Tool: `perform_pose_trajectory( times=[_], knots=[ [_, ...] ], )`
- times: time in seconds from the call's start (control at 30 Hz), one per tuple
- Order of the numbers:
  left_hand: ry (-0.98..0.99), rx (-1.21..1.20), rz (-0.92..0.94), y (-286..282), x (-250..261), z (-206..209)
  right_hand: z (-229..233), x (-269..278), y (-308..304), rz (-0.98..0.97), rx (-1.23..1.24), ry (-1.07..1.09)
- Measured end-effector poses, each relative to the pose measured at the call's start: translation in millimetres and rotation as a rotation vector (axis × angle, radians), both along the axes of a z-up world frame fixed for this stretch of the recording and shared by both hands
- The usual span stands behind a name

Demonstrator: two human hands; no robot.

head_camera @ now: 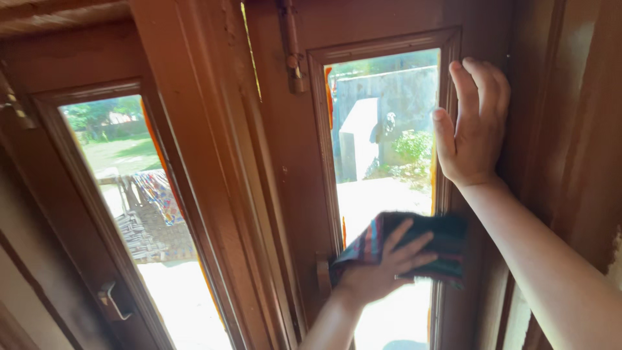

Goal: The person wipes the wooden window frame with a cloth. They clean the vertical sides, top, and bottom sections of the frame using a multi-colored cloth.

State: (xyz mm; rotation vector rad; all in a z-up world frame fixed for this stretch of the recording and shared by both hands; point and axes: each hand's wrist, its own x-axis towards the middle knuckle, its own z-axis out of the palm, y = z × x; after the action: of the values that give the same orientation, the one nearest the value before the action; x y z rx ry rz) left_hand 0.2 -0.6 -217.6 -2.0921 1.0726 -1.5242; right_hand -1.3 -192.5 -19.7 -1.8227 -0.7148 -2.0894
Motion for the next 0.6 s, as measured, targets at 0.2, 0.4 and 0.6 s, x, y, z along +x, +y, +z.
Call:
perform_pose_trajectory(
  times=[0.2,0.4,0.6],
  knots=[
    [0.128,0.159,0.035,4,60,137,0,-4,0,-0.090,-0.028,-0.003],
    [-0.106,-0.091,0.172,42,25,250,-1,0,0,-0.076,-0.015,-0.014],
    [-0.055,-0.153,0.251,10,3,194,-3,3,-2,-0.053,-0.001,-0.010]
  ],
)
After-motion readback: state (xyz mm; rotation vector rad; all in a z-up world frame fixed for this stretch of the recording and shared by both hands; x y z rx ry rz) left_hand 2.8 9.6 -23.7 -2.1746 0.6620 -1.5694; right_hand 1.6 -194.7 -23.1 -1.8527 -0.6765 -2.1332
